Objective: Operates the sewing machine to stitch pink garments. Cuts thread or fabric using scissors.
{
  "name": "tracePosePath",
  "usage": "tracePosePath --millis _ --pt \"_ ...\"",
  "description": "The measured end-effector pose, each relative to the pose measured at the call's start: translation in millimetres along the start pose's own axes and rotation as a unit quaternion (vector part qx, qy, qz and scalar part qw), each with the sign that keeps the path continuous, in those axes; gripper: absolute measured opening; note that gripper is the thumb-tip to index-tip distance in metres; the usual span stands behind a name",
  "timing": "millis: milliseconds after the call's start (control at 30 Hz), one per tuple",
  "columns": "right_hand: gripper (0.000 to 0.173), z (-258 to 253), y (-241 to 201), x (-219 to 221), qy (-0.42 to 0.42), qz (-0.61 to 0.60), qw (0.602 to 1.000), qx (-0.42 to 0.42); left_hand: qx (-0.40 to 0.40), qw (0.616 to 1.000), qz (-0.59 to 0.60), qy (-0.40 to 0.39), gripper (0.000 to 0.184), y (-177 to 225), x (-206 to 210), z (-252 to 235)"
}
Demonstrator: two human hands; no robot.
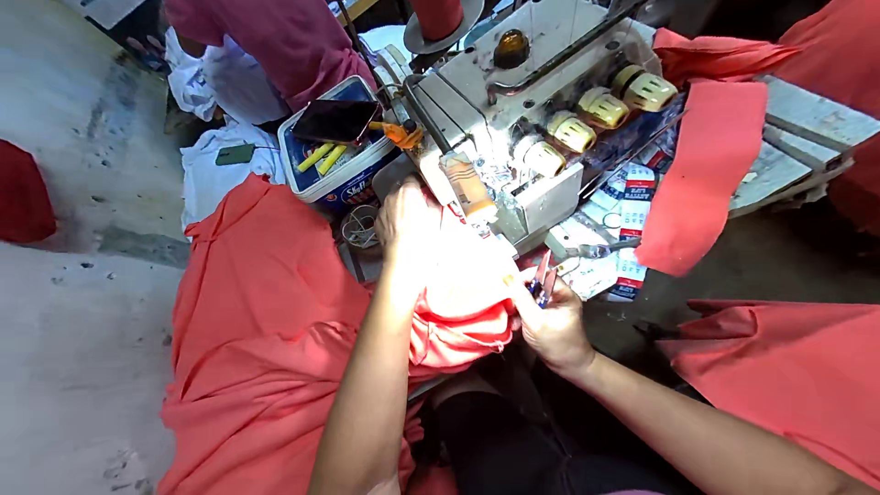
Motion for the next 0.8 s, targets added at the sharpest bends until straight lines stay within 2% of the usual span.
tracePosePath --millis 33,100,133,200,233,267,300,333,367,400,433,467,533,567,600,633,667,733,800 --pt "0.014 0.2 2.0 -0.2 -0.003 0.005 1.000 -0.001 0.011 1.000 0.023 0.010 0.037 -8.2 -1.0 1.1" --pt "0.009 -2.0 3.2 -4.2 -0.030 0.019 0.999 0.017 0.034 0.994 0.100 0.011 0.063 -40.9 -2.1 14.6" --pt "0.005 -5.0 0.6 -7.6 -0.056 0.030 0.997 0.044 0.034 0.991 0.129 -0.027 0.080 -61.5 -2.0 27.2" --pt "0.002 -10.7 -7.2 -14.5 -0.107 0.053 0.987 0.112 0.018 0.976 0.117 -0.180 0.110 -88.3 -8.7 65.9" --pt "0.004 -11.5 -9.9 -17.7 -0.125 0.060 0.982 0.129 0.027 0.966 0.078 -0.245 0.114 -95.4 -12.7 87.1" --pt "0.004 -10.7 -12.2 -20.0 -0.133 0.062 0.981 0.126 0.037 0.962 0.022 -0.270 0.106 -97.8 -19.2 107.0" --pt "0.004 -9.5 -14.2 -21.0 -0.134 0.061 0.983 0.106 0.069 0.971 -0.045 -0.225 0.089 -93.8 -29.9 127.3" --pt "0.003 -8.2 -15.5 -21.1 -0.131 0.062 0.986 0.088 0.137 0.982 -0.092 -0.094 0.069 -90.9 -40.1 147.1" --pt "0.003 -6.3 -15.7 -20.8 -0.121 0.065 0.987 0.084 0.181 0.974 -0.128 0.035 0.052 -88.9 -50.7 162.2" --pt "0.003 -4.7 -15.3 -20.4 -0.112 0.070 0.987 0.094 0.192 0.959 -0.164 0.132 0.039 -88.6 -58.0 172.1" --pt "0.004 -4.2 -14.8 -19.4 -0.107 0.077 0.985 0.110 0.179 0.948 -0.194 0.179 0.033 -92.2 -58.7 176.6" --pt "0.006 -3.8 -13.6 -18.0 -0.109 0.087 0.982 0.125 0.150 0.953 -0.213 0.156 0.037 -100.1 -53.5 178.5" --pt "0.012 -6.0 -10.7 -15.7 -0.132 0.128 0.972 0.148 0.006 0.979 -0.201 -0.042 0.062 -114.0 -38.1 178.0" --pt "0.016 -9.7 -10.3 -14.9 -0.146 0.148 0.965 0.157 -0.050 0.973 -0.192 -0.119 0.075 -112.6 -37.3 174.0" --pt "0.018 -13.0 -10.0 -14.8 -0.156 0.164 0.960 0.165 -0.069 0.971 -0.180 -0.143 0.084 -104.8 -42.3 171.9" --pt "0.020 -14.4 -9.6 -16.0 -0.161 0.173 0.957 0.169 -0.050 0.978 -0.157 -0.125 0.088 -93.7 -48.1 174.1" --pt "0.019 -15.2 -9.3 -17.4 -0.163 0.177 0.956 0.168 0.000 0.989 -0.129 -0.071 0.086 -80.8 -51.1 176.7" --pt "0.018 -17.1 -10.3 -17.5 -0.163 0.172 0.957 0.166 0.133 0.988 -0.062 0.050 0.057 -55.1 -44.5 170.9" --pt "0.018 -16.6 -11.2 -17.1 -0.161 0.170 0.958 0.164 0.195 0.976 0.009 0.100 0.030 -29.4 -25.3 156.0"
Point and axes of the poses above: each hand's wrist, its own z-axis away from the middle knuckle, its own x-axis out of the palm, y = z × x, the point moved 2 cm from there along -z, towards the middle knuckle
